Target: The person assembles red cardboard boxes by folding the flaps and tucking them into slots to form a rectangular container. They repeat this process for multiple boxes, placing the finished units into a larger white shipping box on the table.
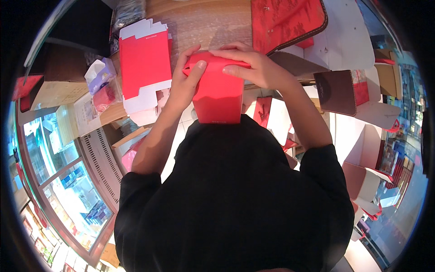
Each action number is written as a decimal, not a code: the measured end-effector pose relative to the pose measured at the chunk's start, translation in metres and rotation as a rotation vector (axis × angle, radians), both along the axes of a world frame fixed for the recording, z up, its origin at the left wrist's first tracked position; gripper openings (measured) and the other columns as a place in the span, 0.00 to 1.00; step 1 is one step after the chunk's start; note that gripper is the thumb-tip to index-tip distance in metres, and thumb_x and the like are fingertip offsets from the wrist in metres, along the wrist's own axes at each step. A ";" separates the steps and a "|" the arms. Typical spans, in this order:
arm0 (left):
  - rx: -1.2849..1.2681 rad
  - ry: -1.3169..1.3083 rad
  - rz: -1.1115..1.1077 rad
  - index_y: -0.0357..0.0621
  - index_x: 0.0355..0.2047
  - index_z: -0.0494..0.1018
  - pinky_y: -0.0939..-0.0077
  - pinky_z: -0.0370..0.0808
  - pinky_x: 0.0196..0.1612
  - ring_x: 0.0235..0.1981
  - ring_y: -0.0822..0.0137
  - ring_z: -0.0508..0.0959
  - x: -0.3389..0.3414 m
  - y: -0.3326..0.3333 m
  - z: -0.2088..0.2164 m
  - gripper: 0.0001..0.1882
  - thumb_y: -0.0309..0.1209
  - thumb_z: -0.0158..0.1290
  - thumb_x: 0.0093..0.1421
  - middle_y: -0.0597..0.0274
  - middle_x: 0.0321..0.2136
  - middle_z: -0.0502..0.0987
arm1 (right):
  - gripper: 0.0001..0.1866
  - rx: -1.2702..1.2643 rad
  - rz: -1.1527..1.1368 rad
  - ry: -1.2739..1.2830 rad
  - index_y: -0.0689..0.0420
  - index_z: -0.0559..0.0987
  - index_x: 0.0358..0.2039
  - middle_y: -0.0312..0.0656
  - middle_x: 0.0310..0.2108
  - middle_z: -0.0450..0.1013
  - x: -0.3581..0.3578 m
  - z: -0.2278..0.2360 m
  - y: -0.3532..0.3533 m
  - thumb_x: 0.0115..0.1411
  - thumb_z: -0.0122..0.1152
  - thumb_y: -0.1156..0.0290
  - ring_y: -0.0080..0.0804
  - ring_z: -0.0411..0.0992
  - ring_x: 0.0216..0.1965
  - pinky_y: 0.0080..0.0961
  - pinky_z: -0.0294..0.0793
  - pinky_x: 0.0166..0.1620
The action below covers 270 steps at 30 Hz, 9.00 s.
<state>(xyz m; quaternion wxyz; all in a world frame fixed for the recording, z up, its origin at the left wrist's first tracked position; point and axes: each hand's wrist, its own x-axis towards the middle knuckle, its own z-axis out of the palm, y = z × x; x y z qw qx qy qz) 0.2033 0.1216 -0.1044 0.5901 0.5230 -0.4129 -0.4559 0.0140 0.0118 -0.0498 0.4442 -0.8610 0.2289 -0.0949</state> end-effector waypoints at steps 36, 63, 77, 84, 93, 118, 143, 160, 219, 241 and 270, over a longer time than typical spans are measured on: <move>-0.209 -1.085 0.243 0.31 0.65 0.42 0.43 0.58 0.59 0.59 0.36 0.57 -0.030 -0.024 0.026 0.68 0.54 0.70 0.35 0.29 0.61 0.49 | 0.40 -0.115 -0.283 0.084 0.58 0.58 0.65 0.54 0.57 0.67 0.035 0.042 -0.030 0.60 0.57 0.49 0.41 0.67 0.57 0.28 0.63 0.58; -0.374 -0.863 0.163 0.37 0.66 0.41 0.46 0.59 0.60 0.60 0.36 0.57 -0.013 -0.036 -0.078 0.65 0.46 0.71 0.37 0.35 0.60 0.51 | 0.38 -0.463 -0.308 0.412 0.48 0.52 0.67 0.67 0.46 0.67 0.057 -0.014 -0.020 0.60 0.48 0.47 0.64 0.71 0.44 0.50 0.72 0.47; -0.294 -0.791 0.223 0.34 0.66 0.42 0.48 0.62 0.59 0.59 0.36 0.58 -0.015 -0.040 -0.077 0.65 0.49 0.70 0.38 0.33 0.61 0.52 | 0.25 -0.513 -0.320 0.054 0.55 0.69 0.46 0.48 0.51 0.69 0.062 -0.027 -0.033 0.52 0.66 0.56 0.50 0.69 0.51 0.38 0.69 0.52; -0.307 -0.879 0.238 0.35 0.64 0.48 0.48 0.62 0.59 0.59 0.35 0.60 -0.016 -0.037 -0.024 0.58 0.46 0.70 0.40 0.30 0.59 0.53 | 0.23 -0.490 -0.346 0.094 0.54 0.70 0.43 0.47 0.49 0.70 0.065 -0.020 -0.027 0.52 0.66 0.57 0.48 0.70 0.49 0.39 0.71 0.48; -0.285 -0.852 0.315 0.39 0.61 0.54 0.48 0.64 0.58 0.58 0.34 0.61 -0.018 -0.036 -0.032 0.51 0.40 0.68 0.40 0.30 0.59 0.53 | 0.28 -0.399 -0.071 0.003 0.50 0.69 0.55 0.53 0.62 0.58 0.039 -0.015 -0.020 0.54 0.65 0.63 0.47 0.61 0.61 0.35 0.64 0.59; -0.293 -0.842 0.195 0.33 0.62 0.53 0.58 0.67 0.55 0.53 0.46 0.67 -0.003 -0.028 -0.019 0.44 0.35 0.65 0.50 0.42 0.52 0.66 | 0.19 -0.424 -0.363 -0.258 0.52 0.77 0.49 0.45 0.54 0.70 -0.003 -0.041 -0.005 0.55 0.64 0.73 0.40 0.69 0.55 0.30 0.69 0.56; -0.209 -0.831 -0.302 0.47 0.53 0.73 0.71 0.72 0.52 0.55 0.60 0.72 0.058 -0.066 0.015 0.18 0.30 0.52 0.62 0.54 0.59 0.67 | 0.13 -0.446 -0.421 -0.331 0.59 0.77 0.39 0.45 0.50 0.74 -0.014 -0.050 -0.012 0.54 0.66 0.73 0.36 0.69 0.57 0.29 0.70 0.56; -0.294 -0.917 0.112 0.44 0.43 0.79 0.72 0.77 0.42 0.42 0.57 0.80 0.034 -0.041 -0.001 0.12 0.28 0.58 0.58 0.47 0.45 0.78 | 0.13 -0.480 -0.647 -0.405 0.52 0.81 0.39 0.43 0.46 0.72 0.000 -0.057 0.005 0.52 0.68 0.68 0.42 0.73 0.44 0.32 0.74 0.45; -0.302 -1.363 -0.439 0.56 0.61 0.64 0.59 0.68 0.55 0.52 0.45 0.69 0.019 -0.085 0.036 0.25 0.41 0.48 0.64 0.45 0.54 0.67 | 0.52 -0.090 -0.543 -0.502 0.60 0.59 0.63 0.54 0.58 0.62 0.019 -0.127 -0.030 0.41 0.76 0.54 0.48 0.61 0.60 0.36 0.60 0.62; -0.314 -1.484 -0.424 0.59 0.62 0.63 0.58 0.67 0.55 0.53 0.46 0.69 0.018 -0.085 0.034 0.25 0.43 0.46 0.64 0.48 0.55 0.67 | 0.49 -0.072 -0.486 -0.531 0.61 0.62 0.61 0.53 0.56 0.65 0.010 -0.123 -0.032 0.42 0.75 0.54 0.46 0.65 0.58 0.35 0.63 0.60; -0.377 -1.526 -0.382 0.63 0.61 0.64 0.55 0.66 0.54 0.52 0.50 0.68 0.018 -0.080 0.027 0.24 0.44 0.46 0.64 0.51 0.54 0.68 | 0.51 -0.083 -0.516 -0.435 0.59 0.61 0.62 0.52 0.57 0.65 0.006 -0.123 -0.025 0.41 0.76 0.53 0.45 0.66 0.56 0.36 0.64 0.59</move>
